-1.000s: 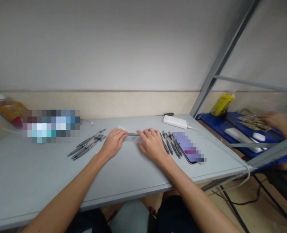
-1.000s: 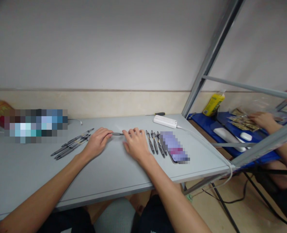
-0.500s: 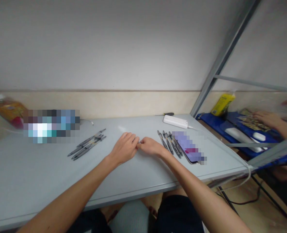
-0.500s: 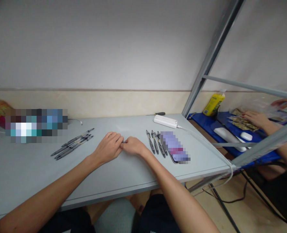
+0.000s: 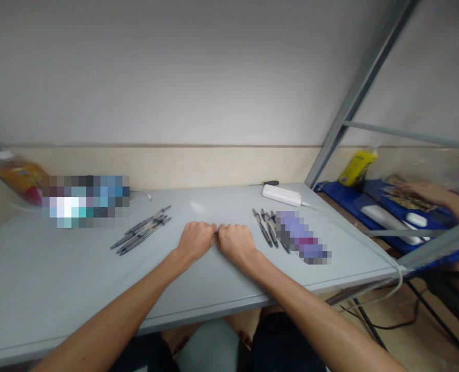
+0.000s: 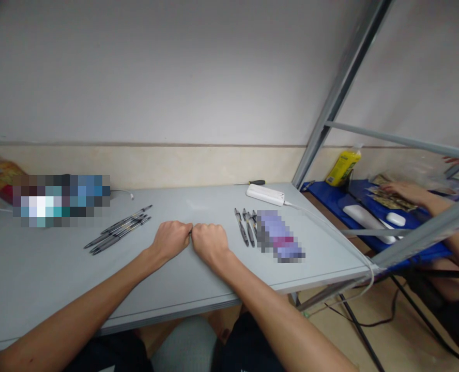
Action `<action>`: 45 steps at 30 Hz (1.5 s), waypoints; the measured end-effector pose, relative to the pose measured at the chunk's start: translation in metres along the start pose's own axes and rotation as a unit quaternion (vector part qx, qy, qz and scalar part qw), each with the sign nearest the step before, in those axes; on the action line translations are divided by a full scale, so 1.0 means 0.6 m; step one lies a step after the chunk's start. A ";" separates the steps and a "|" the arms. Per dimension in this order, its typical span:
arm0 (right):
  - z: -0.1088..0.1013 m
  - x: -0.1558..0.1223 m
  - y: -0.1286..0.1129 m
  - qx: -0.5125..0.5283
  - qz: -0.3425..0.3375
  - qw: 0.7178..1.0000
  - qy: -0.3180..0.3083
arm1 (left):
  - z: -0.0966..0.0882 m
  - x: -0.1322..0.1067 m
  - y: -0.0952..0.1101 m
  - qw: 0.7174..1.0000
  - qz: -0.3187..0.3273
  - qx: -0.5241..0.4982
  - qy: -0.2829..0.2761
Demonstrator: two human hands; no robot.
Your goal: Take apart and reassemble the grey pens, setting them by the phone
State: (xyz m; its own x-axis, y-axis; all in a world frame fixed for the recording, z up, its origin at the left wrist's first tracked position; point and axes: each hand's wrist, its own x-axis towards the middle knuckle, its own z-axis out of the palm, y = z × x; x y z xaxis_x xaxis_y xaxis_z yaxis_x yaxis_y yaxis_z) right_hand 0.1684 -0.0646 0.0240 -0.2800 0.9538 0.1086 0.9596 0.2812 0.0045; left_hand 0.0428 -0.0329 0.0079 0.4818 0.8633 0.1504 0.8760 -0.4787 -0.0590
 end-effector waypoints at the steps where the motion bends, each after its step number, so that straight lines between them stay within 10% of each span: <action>1: 0.002 0.001 0.000 -0.005 -0.005 1.000 0.006 | -0.001 0.000 0.000 1.000 -0.009 0.000 -0.009; 13: 0.003 0.018 0.037 -0.018 0.068 0.997 0.017 | 0.002 0.009 -0.042 0.965 0.129 -0.154 0.167; 21: 0.012 0.009 0.024 -0.013 0.042 0.999 0.033 | 0.015 0.013 -0.050 0.943 0.042 -0.318 0.091; 31: -0.002 0.008 0.049 0.009 0.003 0.998 0.056 | 0.024 0.020 -0.053 0.801 -0.008 -0.590 0.100; 45: -0.009 0.011 0.047 0.021 -0.026 0.998 0.058 | 0.027 0.021 -0.060 0.821 -0.049 -0.564 0.075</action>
State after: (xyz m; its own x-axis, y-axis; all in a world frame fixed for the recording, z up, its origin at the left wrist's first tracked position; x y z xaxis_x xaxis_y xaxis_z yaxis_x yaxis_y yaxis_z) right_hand 0.1939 -0.0505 0.0300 -0.3213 0.9202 0.2235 0.9416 0.3356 -0.0279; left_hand 0.0178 -0.0022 -0.0041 0.3277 0.9177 0.2246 0.2926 -0.3246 0.8994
